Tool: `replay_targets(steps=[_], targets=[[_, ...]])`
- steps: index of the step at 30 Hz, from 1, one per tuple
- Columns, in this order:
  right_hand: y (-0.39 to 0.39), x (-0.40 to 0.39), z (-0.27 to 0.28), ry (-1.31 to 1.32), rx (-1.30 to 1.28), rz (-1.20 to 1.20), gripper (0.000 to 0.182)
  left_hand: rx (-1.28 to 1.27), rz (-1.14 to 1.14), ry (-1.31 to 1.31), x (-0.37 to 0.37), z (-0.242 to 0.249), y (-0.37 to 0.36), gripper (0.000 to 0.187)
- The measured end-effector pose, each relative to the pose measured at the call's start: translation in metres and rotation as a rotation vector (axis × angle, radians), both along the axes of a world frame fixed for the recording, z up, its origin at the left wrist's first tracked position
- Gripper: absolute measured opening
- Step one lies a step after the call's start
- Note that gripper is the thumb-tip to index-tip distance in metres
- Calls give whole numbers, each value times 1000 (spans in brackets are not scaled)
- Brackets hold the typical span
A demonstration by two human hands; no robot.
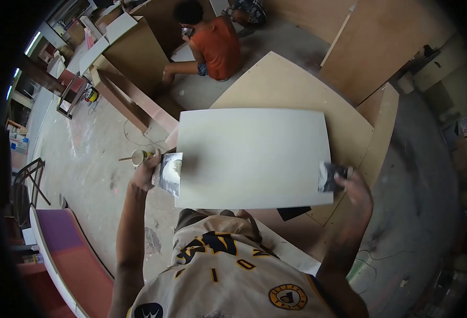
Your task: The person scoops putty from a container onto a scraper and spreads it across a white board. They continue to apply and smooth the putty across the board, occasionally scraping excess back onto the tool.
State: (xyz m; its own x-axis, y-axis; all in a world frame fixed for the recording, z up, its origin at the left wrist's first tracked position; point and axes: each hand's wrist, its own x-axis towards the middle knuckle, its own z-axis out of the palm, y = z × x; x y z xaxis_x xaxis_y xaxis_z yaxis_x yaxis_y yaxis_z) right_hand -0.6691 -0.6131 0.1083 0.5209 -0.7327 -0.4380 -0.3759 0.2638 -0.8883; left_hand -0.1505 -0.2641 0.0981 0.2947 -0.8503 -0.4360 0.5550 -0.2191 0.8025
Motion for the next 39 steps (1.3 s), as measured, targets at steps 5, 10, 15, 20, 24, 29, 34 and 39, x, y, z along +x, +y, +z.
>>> replay_targets(steps=[5, 10, 15, 20, 24, 29, 34, 39], targets=[[95, -43, 11, 13, 33, -163, 34, 69, -210, -18, 28, -9, -65, 51], [156, -56, 13, -95, 41, -356, 35, 62, -381, 20, 41, -23, -134, 45], [181, -47, -11, -112, -30, -407, 33, 28, -553, -12, 47, -19, -185, 46], [198, -32, -8, -137, -32, -529, 18, -13, -447, 103, 44, -3, -191, 44], [198, -41, -12, -71, -23, -764, 25, -156, -309, 237, 33, 53, -164, 54], [182, -12, 24, -198, -218, -642, 35, -171, -25, -77, 15, 38, -124, 47], [193, 98, 49, -202, -186, -603, 36, -280, 129, 22, -33, 55, -91, 46], [239, 219, 60, -465, -233, -220, 15, -314, 163, -125, -31, 58, -53, 42]])
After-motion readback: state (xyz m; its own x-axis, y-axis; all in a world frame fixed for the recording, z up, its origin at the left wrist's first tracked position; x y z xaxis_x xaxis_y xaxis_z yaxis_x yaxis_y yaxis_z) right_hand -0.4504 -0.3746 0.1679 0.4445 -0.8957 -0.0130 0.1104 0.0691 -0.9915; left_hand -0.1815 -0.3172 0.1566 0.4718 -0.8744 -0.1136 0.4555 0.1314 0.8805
